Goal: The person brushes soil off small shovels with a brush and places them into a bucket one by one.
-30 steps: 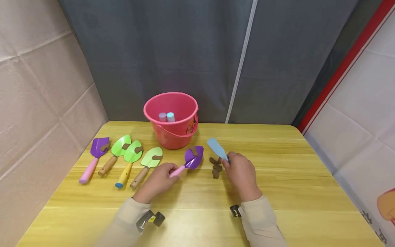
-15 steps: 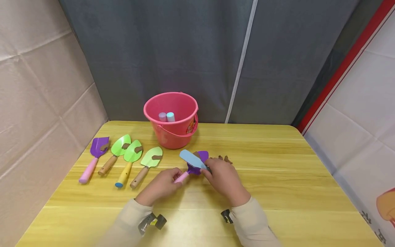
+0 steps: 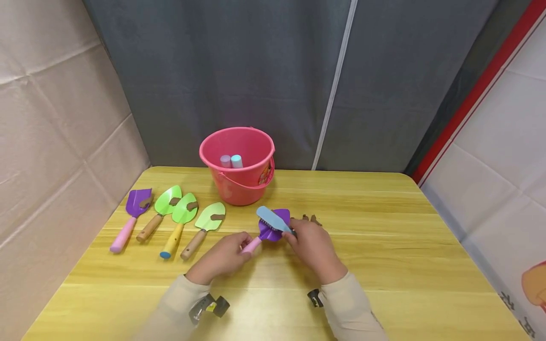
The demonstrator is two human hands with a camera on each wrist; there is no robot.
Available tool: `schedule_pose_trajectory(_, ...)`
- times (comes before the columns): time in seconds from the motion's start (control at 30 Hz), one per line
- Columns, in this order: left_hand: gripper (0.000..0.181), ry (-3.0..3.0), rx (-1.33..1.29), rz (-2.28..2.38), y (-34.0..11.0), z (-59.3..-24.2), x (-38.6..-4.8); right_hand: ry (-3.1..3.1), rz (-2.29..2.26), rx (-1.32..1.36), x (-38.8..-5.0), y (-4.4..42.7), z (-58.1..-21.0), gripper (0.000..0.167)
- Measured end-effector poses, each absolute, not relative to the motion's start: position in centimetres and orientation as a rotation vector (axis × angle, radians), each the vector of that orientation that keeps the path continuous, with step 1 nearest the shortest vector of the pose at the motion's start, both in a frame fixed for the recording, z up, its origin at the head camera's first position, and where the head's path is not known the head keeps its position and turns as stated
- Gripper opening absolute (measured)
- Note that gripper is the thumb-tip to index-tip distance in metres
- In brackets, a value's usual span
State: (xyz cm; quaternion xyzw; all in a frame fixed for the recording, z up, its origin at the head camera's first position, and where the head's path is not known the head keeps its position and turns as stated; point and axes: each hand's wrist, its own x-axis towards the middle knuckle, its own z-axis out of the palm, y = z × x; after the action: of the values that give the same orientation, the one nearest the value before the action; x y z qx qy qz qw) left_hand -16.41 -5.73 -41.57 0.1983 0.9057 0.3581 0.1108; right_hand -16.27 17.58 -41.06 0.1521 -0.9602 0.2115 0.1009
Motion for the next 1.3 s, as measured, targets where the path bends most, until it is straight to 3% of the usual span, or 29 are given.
schedule_pose_trajectory(0.4, 0.010, 2.665, 0.538, 1.049, -5.7, -41.7, -16.5, -2.895, 0.681, 0.362, -16.5, 18.0, -41.7, 0.020)
schedule_pose_trajectory(1.03, 0.014, 2.682, 0.566, 1.053, -5.9, -42.4, -16.5, -2.893, 0.704, 0.295, -16.8, 19.1, -42.1, 0.014)
schedule_pose_trajectory(1.3, 0.013, 2.664, 0.548, 1.059, -6.2, -42.4, -16.5, -2.880, 0.683, 0.237, -17.1, 20.3, -42.4, 0.021)
